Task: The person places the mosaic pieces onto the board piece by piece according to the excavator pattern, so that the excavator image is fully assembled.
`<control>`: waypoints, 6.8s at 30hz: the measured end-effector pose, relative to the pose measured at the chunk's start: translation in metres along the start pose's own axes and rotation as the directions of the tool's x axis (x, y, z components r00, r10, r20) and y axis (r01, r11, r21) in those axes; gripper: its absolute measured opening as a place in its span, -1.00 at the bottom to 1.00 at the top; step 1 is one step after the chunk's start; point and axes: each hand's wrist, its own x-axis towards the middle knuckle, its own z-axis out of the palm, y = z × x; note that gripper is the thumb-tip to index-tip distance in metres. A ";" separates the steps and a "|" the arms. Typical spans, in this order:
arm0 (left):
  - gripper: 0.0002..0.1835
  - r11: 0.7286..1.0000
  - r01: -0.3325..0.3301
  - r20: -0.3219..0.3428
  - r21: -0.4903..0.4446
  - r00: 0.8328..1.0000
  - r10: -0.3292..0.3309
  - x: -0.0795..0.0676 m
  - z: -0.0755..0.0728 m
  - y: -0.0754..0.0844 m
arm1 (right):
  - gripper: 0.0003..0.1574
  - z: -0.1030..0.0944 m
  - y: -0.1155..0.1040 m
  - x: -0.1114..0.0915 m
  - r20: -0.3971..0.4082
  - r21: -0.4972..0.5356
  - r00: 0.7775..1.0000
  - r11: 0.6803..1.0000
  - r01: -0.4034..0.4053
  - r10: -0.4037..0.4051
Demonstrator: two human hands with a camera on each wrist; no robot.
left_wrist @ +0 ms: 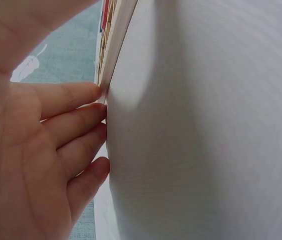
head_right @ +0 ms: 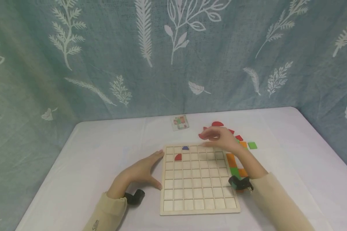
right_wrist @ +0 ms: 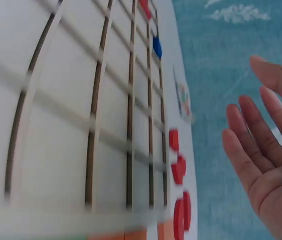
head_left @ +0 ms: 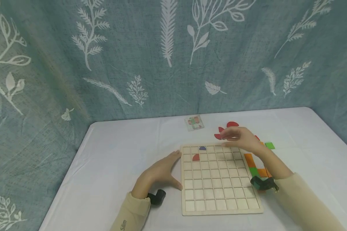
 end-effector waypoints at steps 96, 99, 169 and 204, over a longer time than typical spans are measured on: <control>0.25 0.999 -0.012 0.015 -0.038 1.000 0.013 -0.001 -0.003 -0.002 | -0.69 0.094 -0.015 0.000 0.111 0.039 0.986 0.991 0.125 -0.128; 0.26 0.999 -0.014 0.017 -0.043 1.000 0.015 0.000 -0.003 -0.003 | -0.70 0.097 -0.015 0.002 0.136 -0.034 0.984 0.992 0.119 -0.114; 0.27 1.000 -0.001 0.017 -0.029 1.000 0.002 -0.002 -0.002 -0.007 | -0.57 -0.016 0.033 -0.015 -0.189 -0.110 0.980 0.993 0.041 -0.061; 0.25 0.998 -0.022 0.008 -0.053 1.000 0.022 -0.003 -0.002 -0.003 | -0.53 -0.013 0.047 0.057 0.156 -0.334 0.981 0.928 0.165 -0.118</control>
